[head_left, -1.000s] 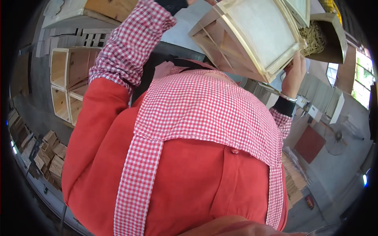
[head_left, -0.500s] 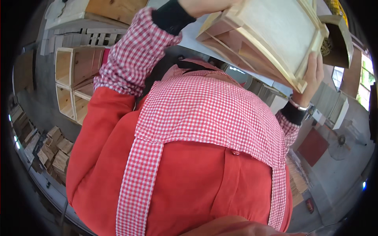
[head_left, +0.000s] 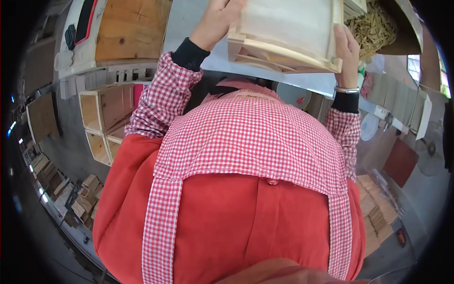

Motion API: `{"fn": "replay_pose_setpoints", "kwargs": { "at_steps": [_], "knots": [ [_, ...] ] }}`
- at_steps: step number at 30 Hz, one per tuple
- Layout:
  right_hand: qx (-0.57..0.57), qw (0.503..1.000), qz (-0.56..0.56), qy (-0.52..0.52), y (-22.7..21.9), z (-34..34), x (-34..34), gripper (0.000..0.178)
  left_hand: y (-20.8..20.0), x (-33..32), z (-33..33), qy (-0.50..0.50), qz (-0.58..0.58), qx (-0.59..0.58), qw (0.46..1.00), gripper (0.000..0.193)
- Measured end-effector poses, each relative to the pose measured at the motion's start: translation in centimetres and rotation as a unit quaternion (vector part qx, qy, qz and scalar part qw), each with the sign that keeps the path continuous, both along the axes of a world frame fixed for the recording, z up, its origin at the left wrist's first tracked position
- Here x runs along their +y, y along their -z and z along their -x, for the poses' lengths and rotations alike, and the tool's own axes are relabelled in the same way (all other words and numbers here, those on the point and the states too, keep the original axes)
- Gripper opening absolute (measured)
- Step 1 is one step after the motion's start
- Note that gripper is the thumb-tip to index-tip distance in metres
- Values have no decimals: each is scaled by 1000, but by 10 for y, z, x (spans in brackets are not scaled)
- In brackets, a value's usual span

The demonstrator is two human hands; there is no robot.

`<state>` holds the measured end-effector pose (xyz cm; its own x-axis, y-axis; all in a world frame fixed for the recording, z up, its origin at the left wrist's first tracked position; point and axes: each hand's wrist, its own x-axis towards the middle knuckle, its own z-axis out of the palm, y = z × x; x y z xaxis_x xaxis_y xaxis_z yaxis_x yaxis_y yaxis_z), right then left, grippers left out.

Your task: Assembling wooden boxes by applying glue to the joints of wooden panels, fitting them together, and securing them with rubber bands.

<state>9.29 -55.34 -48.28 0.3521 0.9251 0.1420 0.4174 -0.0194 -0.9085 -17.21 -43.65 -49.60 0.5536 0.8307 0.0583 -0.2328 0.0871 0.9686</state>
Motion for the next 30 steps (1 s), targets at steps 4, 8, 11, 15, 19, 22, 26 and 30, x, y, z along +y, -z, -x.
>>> {"fn": "replay_pose_setpoints", "kwargs": {
  "at_steps": [4, 8, 11, 15, 19, 22, 26, 30],
  "knots": [
    [84, 996, 6, -18, 11, -12, 9, 34, 3, 5, 5, 17, 21, 71, 997, 36],
    [116, 992, -52, 27, 6, 12, 3, 35, -30, -7, 14, -11, 50, 63, 997, 36],
    [66, 995, -71, -6, 28, 14, 10, 35, 23, 12, 32, -87, -18, 156, 984, 37],
    [158, 984, -85, -8, 53, -4, 3, 37, 9, 10, 18, -8, 245, 38, 969, 41],
    [32, 990, 108, 82, 134, -15, 3, 53, 188, 52, 171, -10, 125, 74, 989, 50],
    [122, 979, 153, 63, 198, 19, -7, 53, 193, 50, 121, 19, 137, 72, 988, 51],
    [264, 942, 200, 59, 182, 54, -18, 66, 174, 20, 85, 15, 140, 44, 989, 53],
    [215, 964, 153, 1, 184, 74, -22, 65, 128, -1, 99, -6, 137, -7, 991, 55]
  ]
}}
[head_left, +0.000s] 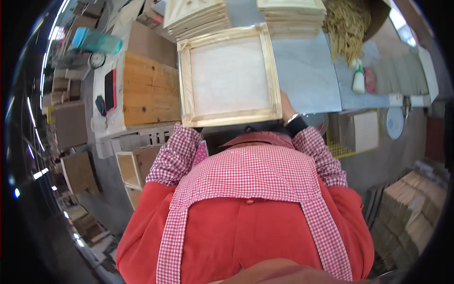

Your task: Assembling wooden boxes by applying glue to the joints of wooden panels, fitting them together, and securing them with rubber bands.

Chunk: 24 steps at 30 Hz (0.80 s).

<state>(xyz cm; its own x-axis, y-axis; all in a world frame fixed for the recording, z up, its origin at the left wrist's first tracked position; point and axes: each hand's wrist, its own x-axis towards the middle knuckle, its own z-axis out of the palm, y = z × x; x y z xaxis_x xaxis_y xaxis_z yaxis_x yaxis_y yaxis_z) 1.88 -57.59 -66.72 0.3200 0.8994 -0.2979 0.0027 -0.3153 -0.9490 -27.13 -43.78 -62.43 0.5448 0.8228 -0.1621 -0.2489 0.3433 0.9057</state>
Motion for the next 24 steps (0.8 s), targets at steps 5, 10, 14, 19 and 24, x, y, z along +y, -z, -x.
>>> {"fn": "replay_pose_setpoints", "kwargs": {
  "at_steps": [5, 10, 14, 19, 24],
  "knots": [
    [-151, 975, -153, -63, -53, 38, 42, 55, -61, -6, 39, -53, -14, -51, 997, 58],
    [-229, 908, -341, -79, -129, 55, 83, 52, -123, -9, 74, -99, -39, -100, 989, 61],
    [-94, 905, -385, -155, -212, 51, 94, 54, -181, 15, 86, -117, -57, -127, 983, 63],
    [123, 920, -327, -177, -211, 29, 70, 51, -223, -9, 46, -90, -34, -139, 986, 66],
    [169, 937, -295, -83, -184, 30, 29, 58, -211, -36, 34, -90, -31, -154, 984, 69]
  ]
}}
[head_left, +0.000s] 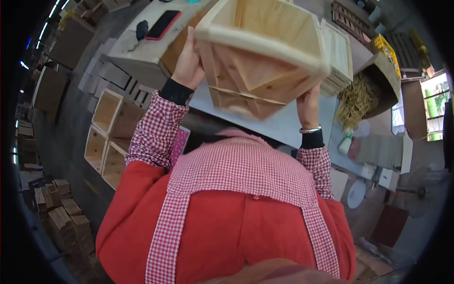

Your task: Assembling wooden boxes by applying glue to the joints of wooden panels, fitting them together, and securing them with rubber bands.

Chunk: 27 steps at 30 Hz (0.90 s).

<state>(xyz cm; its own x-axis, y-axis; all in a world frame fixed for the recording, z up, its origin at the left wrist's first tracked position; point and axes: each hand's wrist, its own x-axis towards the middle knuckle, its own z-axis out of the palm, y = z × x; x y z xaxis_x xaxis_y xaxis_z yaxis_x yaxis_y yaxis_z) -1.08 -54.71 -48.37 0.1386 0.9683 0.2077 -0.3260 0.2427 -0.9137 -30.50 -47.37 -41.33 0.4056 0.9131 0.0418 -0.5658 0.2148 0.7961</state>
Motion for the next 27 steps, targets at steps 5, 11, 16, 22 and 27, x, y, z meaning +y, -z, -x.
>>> {"fn": "replay_pose_setpoints", "kwargs": {
  "at_steps": [5, 11, 16, 22, 27],
  "knots": [
    [67, 994, 78, 21, 41, -22, -16, 55, 3, -14, -17, -48, -8, 10, 999, 67],
    [-15, 995, 83, -43, 36, -39, -24, 58, 22, -32, -28, -58, 17, 2, 998, 52],
    [-221, 970, 88, -46, 64, -56, -20, 57, 72, -53, -33, -84, 77, 15, 993, 50],
    [-346, 937, 48, -6, 19, -82, 18, 52, 50, -34, -25, -83, 106, 71, 988, 45],
    [-561, 824, -46, 65, -28, -84, 89, 49, 50, 58, -21, -151, 93, 172, 969, 29]
  ]
}}
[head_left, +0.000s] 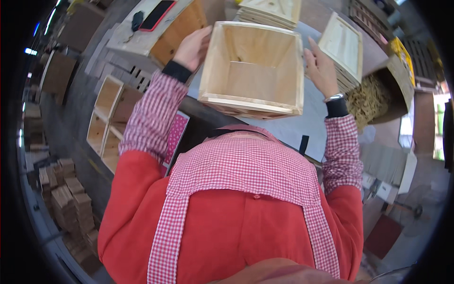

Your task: Assembling wooden boxes by applying glue to the joints of wooden panels, fitting them together, and securing them with rubber bands.

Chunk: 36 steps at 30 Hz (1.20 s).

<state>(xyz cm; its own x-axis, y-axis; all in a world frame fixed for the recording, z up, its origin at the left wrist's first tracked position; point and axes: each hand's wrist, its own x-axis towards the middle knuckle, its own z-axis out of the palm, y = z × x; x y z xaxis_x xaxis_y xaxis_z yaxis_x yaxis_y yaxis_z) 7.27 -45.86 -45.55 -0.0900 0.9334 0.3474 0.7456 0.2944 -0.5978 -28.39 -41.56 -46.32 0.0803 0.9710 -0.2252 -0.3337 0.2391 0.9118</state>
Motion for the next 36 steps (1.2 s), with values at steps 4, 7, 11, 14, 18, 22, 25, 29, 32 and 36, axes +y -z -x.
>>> {"fn": "replay_pose_setpoints", "kwargs": {
  "at_steps": [4, 7, 11, 14, 18, 22, 25, 29, 32, 36],
  "knots": [
    [-128, 992, 4, -10, -7, 7, 18, 46, 2, 45, -19, 7, 37, 70, 997, 25],
    [-153, 988, 7, -20, -6, 9, 19, 44, 12, 48, -20, -8, 52, 88, 995, 26],
    [-136, 990, 14, -35, -10, 10, 29, 42, 19, 57, -18, -20, 62, 36, 997, 27],
    [-113, 990, 69, -57, -7, 9, 31, 40, 29, 60, -16, 12, 103, -27, 994, 26],
    [-55, 994, 31, -91, -4, 16, 47, 40, 9, 66, -13, -77, 83, 59, 992, 27],
    [62, 989, 83, -108, 2, 25, 44, 51, -1, 47, -5, 14, 5, 131, 991, 26],
    [145, 966, 199, -80, -15, 19, -6, 54, 29, 2, 8, 27, -62, 140, 988, 55],
    [92, 973, 142, -159, -12, 19, -48, 56, 6, -103, -18, 37, -110, 222, 968, 64],
    [117, 960, 165, -194, -21, 33, -44, 54, -2, -143, -22, -22, -58, 147, 987, 68],
    [67, 945, 177, -266, -35, 76, -37, 52, -8, -203, -6, -155, -42, 101, 982, 71]
  ]
}}
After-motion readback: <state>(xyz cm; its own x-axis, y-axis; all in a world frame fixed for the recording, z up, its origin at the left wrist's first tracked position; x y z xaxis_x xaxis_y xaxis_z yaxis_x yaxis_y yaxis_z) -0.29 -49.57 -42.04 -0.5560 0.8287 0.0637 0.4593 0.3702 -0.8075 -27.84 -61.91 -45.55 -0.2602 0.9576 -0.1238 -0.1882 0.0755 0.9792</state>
